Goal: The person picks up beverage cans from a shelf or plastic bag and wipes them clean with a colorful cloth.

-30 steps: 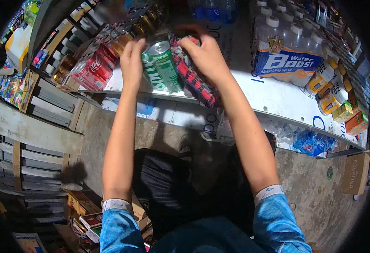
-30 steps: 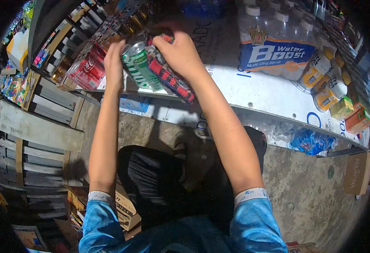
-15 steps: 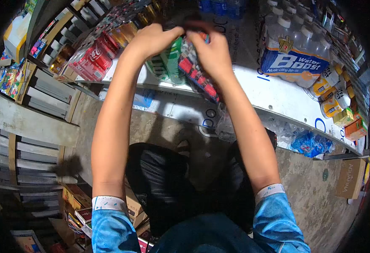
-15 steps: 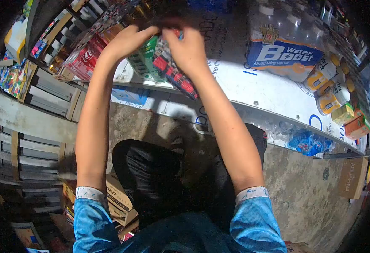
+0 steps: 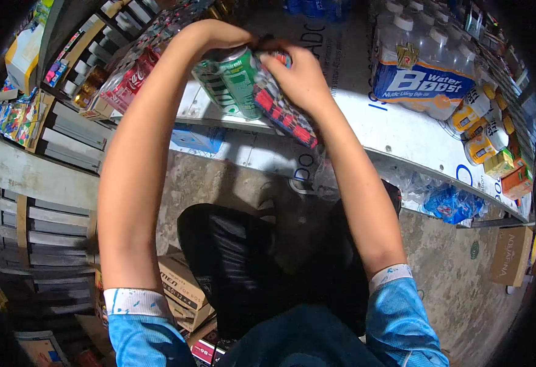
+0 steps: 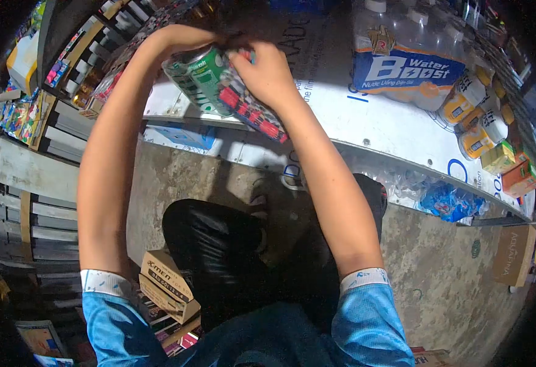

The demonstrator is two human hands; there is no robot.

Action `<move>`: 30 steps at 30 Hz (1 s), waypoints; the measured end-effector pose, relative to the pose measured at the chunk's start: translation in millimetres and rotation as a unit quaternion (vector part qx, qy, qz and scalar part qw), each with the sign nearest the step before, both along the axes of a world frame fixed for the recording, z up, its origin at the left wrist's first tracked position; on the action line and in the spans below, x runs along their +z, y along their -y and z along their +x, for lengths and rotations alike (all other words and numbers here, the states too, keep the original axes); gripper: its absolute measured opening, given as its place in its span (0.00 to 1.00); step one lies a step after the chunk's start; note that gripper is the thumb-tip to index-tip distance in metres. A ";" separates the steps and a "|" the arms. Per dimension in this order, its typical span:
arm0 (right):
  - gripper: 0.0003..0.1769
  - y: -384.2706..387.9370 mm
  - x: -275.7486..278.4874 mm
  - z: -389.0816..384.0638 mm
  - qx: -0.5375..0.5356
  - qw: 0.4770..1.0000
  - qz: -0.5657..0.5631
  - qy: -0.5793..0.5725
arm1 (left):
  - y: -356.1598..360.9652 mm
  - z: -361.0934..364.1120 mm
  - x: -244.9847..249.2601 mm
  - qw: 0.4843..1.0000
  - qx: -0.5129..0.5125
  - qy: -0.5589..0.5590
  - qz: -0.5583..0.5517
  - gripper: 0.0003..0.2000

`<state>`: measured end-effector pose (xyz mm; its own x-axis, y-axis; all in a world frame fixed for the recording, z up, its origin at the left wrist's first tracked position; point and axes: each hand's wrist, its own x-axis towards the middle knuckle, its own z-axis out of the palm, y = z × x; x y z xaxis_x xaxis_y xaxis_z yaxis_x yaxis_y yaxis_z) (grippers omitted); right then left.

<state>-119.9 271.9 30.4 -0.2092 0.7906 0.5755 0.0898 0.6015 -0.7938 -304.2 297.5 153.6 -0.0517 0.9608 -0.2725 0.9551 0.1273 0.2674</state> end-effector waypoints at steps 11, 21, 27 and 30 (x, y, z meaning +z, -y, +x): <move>0.15 -16.0 -26.7 20.9 0.005 0.983 -0.054 0.177 | -53.7 17.9 -4.7 0.966 -0.052 -0.249 -0.040 0.34; 0.18 -21.0 -29.8 33.2 -0.022 0.984 -0.040 0.171 | -76.4 -0.3 -9.4 0.942 0.020 -0.334 -0.042 0.26; 0.19 -24.5 -23.9 35.4 -0.031 0.989 -0.064 0.128 | -87.2 -36.4 -21.9 0.899 -0.087 -0.402 0.149 0.31; 0.19 -21.9 -20.7 36.9 -0.036 0.998 -0.039 0.047 | -43.8 -39.5 1.9 0.942 -0.120 -0.284 0.135 0.27</move>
